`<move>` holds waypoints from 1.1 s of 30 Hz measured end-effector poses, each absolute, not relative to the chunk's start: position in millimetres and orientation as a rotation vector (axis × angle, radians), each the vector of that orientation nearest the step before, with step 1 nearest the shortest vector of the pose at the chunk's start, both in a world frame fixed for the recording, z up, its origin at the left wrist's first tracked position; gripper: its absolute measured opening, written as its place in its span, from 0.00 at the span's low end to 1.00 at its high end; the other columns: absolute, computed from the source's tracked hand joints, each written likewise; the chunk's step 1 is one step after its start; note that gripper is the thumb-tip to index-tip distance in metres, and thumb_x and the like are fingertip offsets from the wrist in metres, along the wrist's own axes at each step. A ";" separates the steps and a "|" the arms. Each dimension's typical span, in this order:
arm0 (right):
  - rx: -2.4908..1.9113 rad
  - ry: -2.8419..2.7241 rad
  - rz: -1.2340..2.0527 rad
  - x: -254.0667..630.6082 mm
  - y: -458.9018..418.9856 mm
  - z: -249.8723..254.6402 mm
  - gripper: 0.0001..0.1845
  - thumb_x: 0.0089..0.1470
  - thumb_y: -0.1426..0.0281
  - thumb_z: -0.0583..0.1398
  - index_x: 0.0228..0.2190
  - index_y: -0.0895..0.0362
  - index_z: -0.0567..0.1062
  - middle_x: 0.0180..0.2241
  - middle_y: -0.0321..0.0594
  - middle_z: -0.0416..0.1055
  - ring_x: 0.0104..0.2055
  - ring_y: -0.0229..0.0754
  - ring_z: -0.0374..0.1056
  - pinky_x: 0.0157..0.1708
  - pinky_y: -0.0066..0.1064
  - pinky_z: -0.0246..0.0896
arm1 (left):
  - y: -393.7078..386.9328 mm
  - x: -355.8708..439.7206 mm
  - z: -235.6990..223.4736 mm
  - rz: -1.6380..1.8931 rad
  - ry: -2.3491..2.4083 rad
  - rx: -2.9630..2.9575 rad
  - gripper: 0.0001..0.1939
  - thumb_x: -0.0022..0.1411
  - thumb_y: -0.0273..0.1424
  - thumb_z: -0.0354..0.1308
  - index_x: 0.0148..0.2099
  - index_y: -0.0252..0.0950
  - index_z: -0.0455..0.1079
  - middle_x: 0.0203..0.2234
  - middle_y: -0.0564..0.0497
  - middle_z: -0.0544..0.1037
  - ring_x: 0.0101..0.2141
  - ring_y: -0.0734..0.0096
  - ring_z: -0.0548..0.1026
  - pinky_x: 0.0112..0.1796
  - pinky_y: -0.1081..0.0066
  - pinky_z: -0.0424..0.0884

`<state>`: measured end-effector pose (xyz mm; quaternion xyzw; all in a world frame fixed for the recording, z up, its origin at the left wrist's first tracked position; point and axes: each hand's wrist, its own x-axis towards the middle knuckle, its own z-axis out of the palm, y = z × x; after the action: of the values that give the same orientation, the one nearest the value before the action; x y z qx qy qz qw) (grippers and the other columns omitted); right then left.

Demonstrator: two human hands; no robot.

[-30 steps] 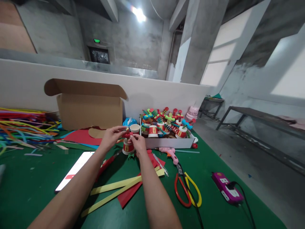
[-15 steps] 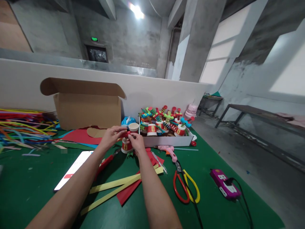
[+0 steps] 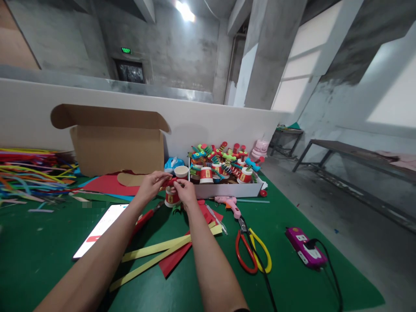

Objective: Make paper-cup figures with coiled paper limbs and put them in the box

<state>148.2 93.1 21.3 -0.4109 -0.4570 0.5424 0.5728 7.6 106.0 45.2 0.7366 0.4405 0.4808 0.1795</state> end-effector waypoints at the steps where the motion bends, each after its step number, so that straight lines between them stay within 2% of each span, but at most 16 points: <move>1: -0.963 -1.071 1.272 148.2 93.3 21.3 0.10 0.41 0.64 0.67 0.25 0.57 0.78 0.19 0.33 0.72 0.24 0.37 0.69 0.31 0.30 0.67 | 105.9 7.5 45.5 1.357 1.245 2.084 0.13 0.59 0.32 0.52 0.35 0.39 0.79 0.32 0.47 0.81 0.37 0.62 0.76 0.41 0.65 0.70; 6: -0.972 -1.030 1.274 148.4 94.0 21.4 0.11 0.40 0.63 0.67 0.24 0.57 0.77 0.19 0.33 0.72 0.23 0.36 0.68 0.31 0.30 0.67 | 106.6 6.9 44.9 1.341 1.199 2.058 0.13 0.59 0.33 0.52 0.37 0.39 0.79 0.36 0.46 0.82 0.39 0.62 0.77 0.44 0.63 0.71; 12: -0.963 -0.931 1.304 150.0 92.4 24.1 0.11 0.40 0.63 0.68 0.23 0.58 0.76 0.18 0.32 0.71 0.21 0.34 0.65 0.29 0.28 0.65 | 106.6 7.2 43.9 1.426 1.140 1.937 0.18 0.62 0.35 0.49 0.47 0.36 0.75 0.44 0.44 0.80 0.45 0.62 0.77 0.49 0.62 0.70; 16: -0.947 -0.889 1.333 151.2 91.4 26.5 0.10 0.39 0.65 0.68 0.24 0.58 0.76 0.17 0.32 0.71 0.20 0.32 0.65 0.27 0.26 0.63 | 107.1 3.1 45.3 1.474 1.207 1.867 0.19 0.62 0.36 0.48 0.49 0.34 0.74 0.41 0.42 0.81 0.43 0.61 0.78 0.46 0.62 0.72; 23: -0.964 -0.922 1.312 157.7 91.8 29.9 0.10 0.42 0.65 0.66 0.27 0.59 0.77 0.16 0.32 0.71 0.21 0.33 0.66 0.25 0.25 0.62 | 114.2 -9.8 44.1 1.511 1.314 1.724 0.17 0.60 0.36 0.50 0.44 0.34 0.75 0.34 0.45 0.81 0.36 0.63 0.78 0.40 0.65 0.73; 26: -1.004 -0.932 1.242 160.2 93.2 30.9 0.11 0.43 0.63 0.64 0.27 0.59 0.77 0.16 0.31 0.70 0.20 0.33 0.65 0.24 0.25 0.63 | 115.5 -15.2 45.2 1.448 1.351 1.625 0.17 0.58 0.38 0.52 0.43 0.34 0.75 0.34 0.45 0.81 0.33 0.64 0.77 0.37 0.66 0.73; 31: -1.092 -0.943 0.942 164.8 98.6 30.1 0.13 0.44 0.60 0.62 0.27 0.59 0.75 0.15 0.29 0.66 0.18 0.33 0.62 0.20 0.23 0.58 | 107.1 -19.2 51.7 1.210 1.260 1.595 0.27 0.52 0.49 0.58 0.46 0.33 0.73 0.31 0.47 0.79 0.30 0.66 0.75 0.30 0.69 0.70; 33: -1.112 -0.950 0.896 167.6 100.4 29.4 0.14 0.44 0.59 0.62 0.26 0.58 0.75 0.16 0.30 0.66 0.19 0.33 0.61 0.19 0.23 0.57 | 103.2 -18.5 53.4 1.094 1.196 1.615 0.30 0.48 0.49 0.62 0.49 0.33 0.72 0.28 0.49 0.78 0.29 0.66 0.74 0.28 0.70 0.68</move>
<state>167.6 100.4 29.4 -0.4904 -0.4187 0.3953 0.6542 -18.5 103.2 53.4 0.6425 0.4759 0.4352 0.4139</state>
